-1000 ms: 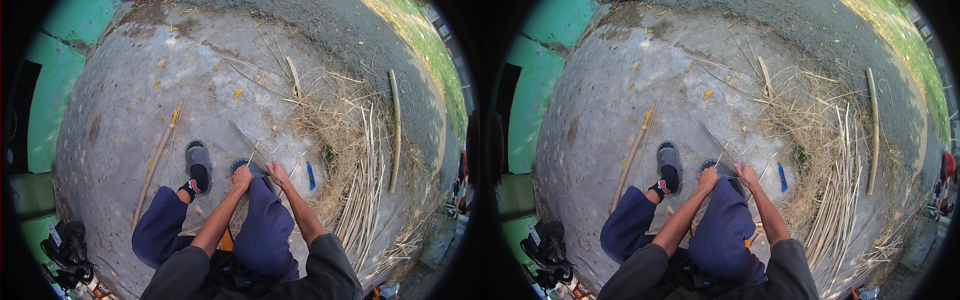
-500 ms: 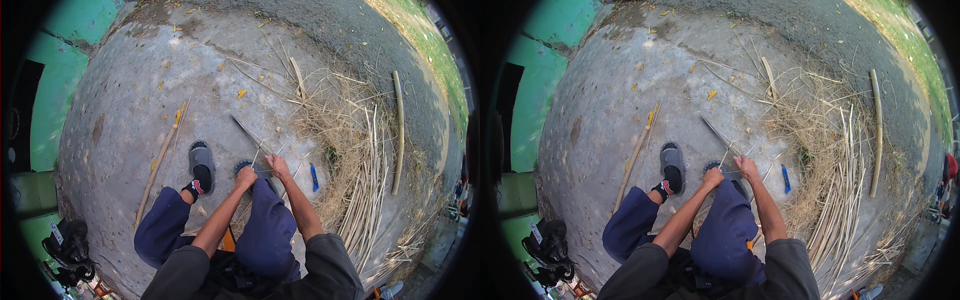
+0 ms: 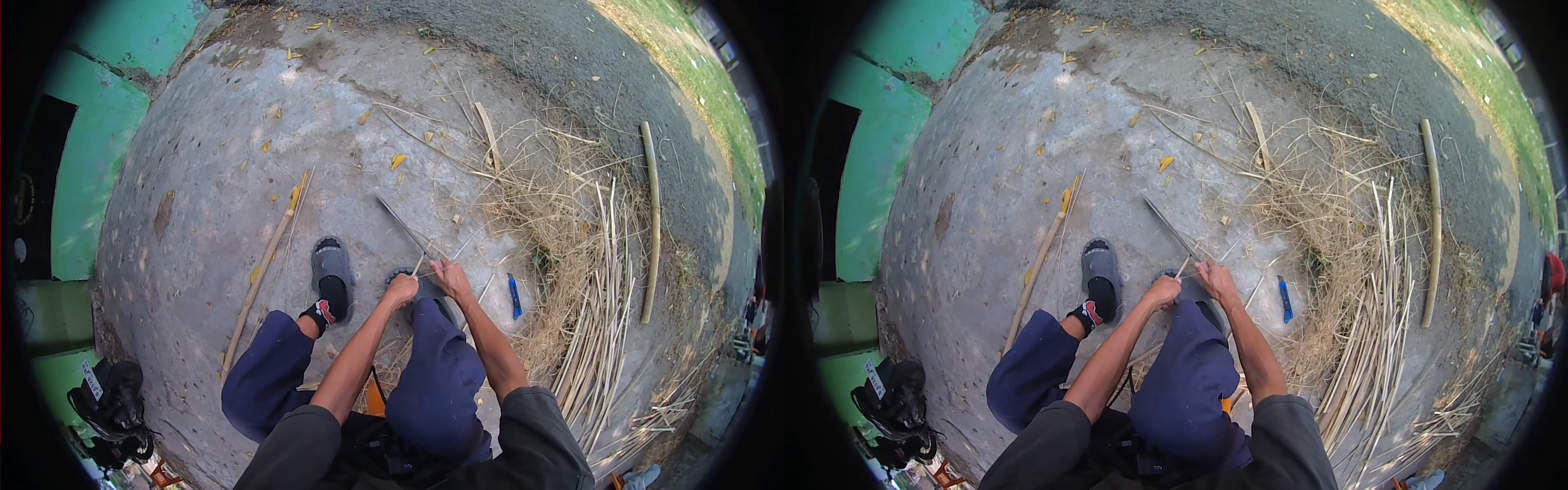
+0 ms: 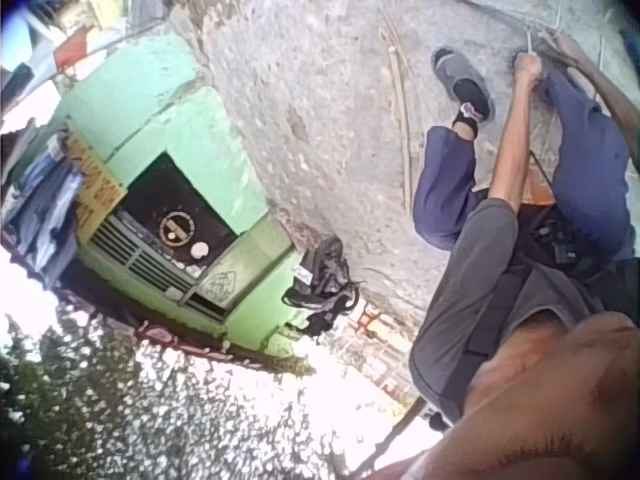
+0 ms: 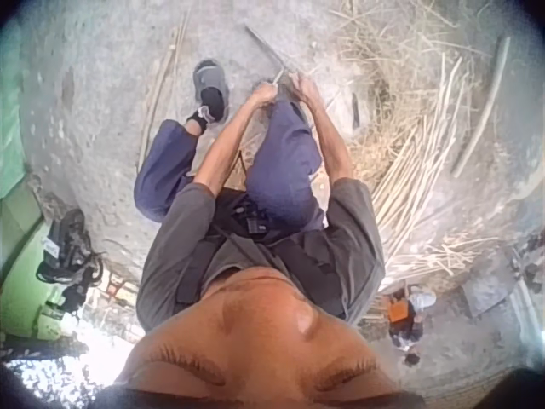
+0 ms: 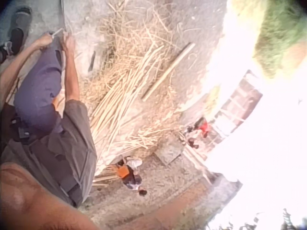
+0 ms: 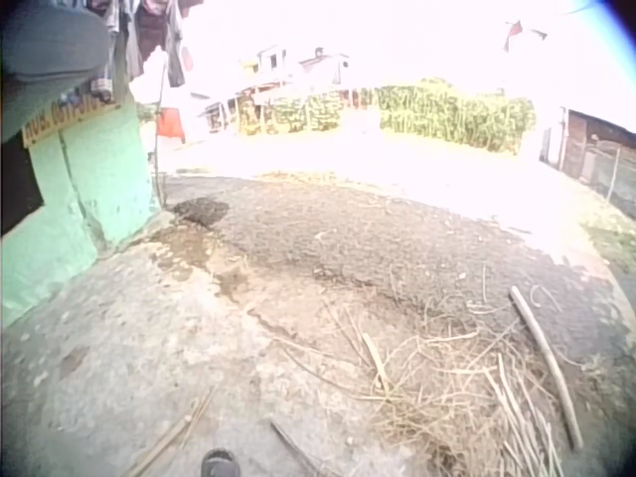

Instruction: The person trims, shaves, and scrapes bamboo strips using a utility knife and a blade.

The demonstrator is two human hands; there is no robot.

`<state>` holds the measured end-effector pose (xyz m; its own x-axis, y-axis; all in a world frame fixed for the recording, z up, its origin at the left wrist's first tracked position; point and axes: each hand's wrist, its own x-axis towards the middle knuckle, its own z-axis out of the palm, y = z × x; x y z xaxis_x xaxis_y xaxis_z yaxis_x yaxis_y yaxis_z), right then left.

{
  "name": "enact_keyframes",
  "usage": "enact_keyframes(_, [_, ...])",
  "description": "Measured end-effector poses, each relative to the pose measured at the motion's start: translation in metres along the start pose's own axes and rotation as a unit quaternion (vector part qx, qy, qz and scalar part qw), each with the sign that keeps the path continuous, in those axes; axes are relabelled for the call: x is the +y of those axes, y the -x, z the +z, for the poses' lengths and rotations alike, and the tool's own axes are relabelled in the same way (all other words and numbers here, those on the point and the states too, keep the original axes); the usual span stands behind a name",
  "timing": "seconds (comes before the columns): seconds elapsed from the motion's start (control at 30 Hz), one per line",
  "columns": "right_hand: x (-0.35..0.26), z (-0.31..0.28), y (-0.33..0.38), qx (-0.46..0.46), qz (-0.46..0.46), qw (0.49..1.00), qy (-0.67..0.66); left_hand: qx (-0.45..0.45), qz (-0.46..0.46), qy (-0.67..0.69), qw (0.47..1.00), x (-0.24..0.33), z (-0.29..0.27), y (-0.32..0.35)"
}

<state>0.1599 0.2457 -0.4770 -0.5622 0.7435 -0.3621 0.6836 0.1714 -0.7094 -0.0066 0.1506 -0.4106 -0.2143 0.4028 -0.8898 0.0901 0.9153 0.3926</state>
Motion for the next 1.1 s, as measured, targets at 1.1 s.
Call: enact_keyframes(1.1, [-0.001, -0.01, 0.078, 0.196, 0.138, 0.93, -0.277, 0.177, 0.15, -0.204, 0.951, -0.001, -0.01, 0.039])
